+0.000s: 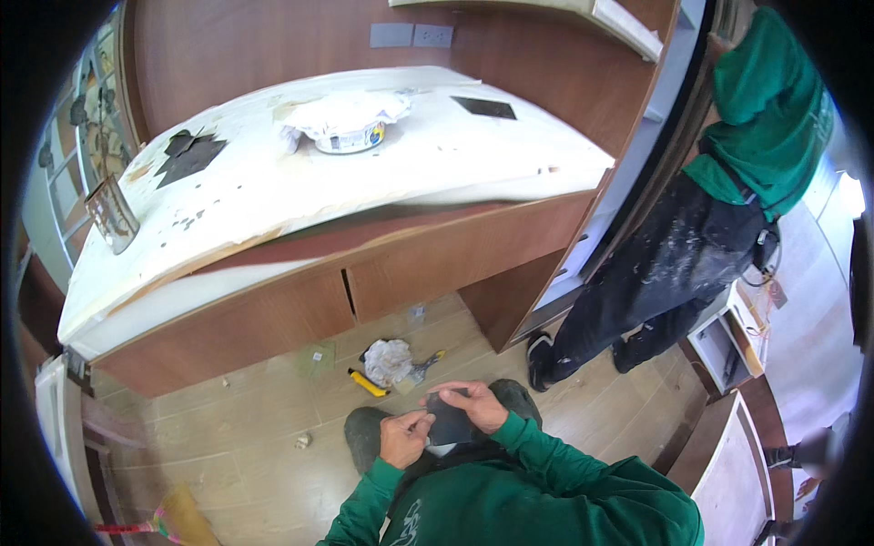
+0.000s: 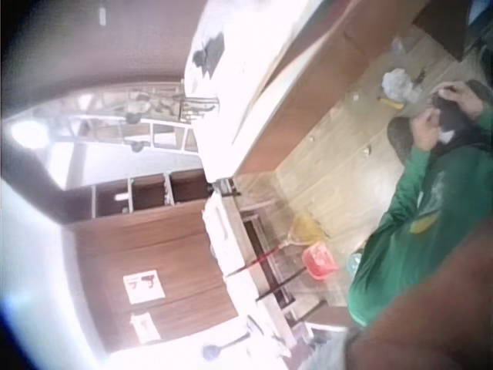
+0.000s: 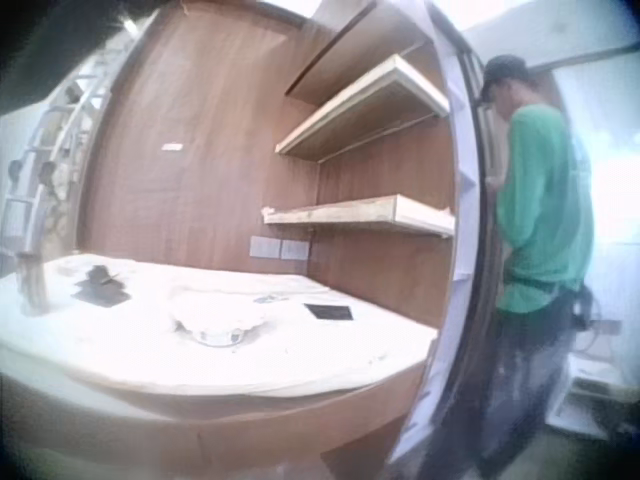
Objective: The person wipes a wooden cabinet with a cloth, then uses a sanding block to smooth the surface. They apply a brown finish with a brush and wipe the area again. Finally, they apply masking tape along the cabinet edge.
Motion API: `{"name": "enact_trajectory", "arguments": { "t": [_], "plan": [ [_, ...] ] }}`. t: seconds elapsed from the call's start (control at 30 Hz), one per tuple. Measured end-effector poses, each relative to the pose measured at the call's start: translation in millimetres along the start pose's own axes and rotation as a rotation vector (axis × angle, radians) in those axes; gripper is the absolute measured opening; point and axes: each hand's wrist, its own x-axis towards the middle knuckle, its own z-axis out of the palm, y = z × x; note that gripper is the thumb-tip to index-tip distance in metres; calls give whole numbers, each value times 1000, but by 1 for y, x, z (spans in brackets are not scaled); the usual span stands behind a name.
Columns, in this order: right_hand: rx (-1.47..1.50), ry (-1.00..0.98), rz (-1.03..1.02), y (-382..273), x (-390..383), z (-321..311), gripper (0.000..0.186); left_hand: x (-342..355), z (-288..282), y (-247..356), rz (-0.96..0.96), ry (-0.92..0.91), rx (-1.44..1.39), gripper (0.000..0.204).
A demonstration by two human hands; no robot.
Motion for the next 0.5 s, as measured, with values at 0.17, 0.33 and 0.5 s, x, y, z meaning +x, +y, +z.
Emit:
{"name": "enact_trajectory", "arguments": {
  "t": [0.17,0.33,0.5],
  "plan": [
    [-367,107,-131,-34,10,-5,26,26,1,11,163,13,2,15],
    [-341,607,-569,-148,-6,-56,12,53,-61,74,461,210,399,30],
    [-157,842,-760,-232,-28,-111,16,95,-111,161,892,420,638,36]
  ]
}}
